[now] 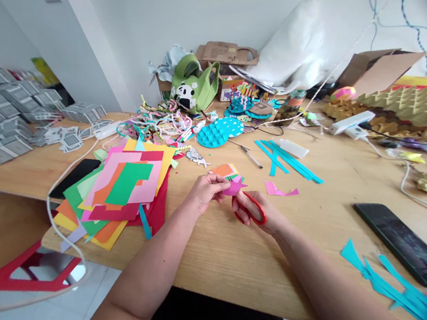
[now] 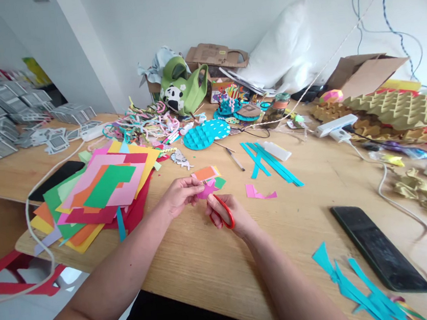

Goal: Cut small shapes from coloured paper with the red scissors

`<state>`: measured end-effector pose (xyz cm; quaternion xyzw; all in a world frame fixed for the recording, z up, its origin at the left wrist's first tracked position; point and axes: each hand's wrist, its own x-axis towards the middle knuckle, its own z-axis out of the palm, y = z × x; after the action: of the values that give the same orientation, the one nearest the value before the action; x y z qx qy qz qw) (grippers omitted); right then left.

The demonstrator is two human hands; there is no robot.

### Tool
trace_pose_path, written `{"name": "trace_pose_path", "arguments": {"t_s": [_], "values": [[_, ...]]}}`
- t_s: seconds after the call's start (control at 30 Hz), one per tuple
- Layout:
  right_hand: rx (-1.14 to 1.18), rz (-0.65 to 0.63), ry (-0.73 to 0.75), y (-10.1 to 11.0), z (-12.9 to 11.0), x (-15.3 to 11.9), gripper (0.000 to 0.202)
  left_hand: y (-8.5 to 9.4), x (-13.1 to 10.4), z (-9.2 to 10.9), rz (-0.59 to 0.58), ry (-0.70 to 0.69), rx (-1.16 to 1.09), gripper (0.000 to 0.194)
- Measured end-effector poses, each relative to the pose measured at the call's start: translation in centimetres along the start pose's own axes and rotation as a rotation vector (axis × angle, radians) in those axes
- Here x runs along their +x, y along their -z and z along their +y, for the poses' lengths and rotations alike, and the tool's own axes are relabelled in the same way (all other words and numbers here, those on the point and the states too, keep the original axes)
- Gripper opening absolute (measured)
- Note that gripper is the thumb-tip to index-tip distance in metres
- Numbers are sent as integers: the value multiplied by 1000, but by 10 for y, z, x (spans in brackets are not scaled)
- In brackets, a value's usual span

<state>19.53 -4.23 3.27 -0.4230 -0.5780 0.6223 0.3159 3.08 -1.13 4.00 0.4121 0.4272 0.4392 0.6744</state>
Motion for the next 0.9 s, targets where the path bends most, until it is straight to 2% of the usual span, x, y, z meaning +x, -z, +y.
{"name": "trace_pose_path", "arguments": {"t_s": [0.27,0.63,0.9], "values": [[-2,-1,-1,-1,-3,-1,53,0,-1,0,-25,-2,29,22],[66,-68,48,0,-1,-1,52,0,-1,1,-37,12,32,21],[69,-54,51,0,-1,0,51,0,-1,1,-43,20,24,22]]}}
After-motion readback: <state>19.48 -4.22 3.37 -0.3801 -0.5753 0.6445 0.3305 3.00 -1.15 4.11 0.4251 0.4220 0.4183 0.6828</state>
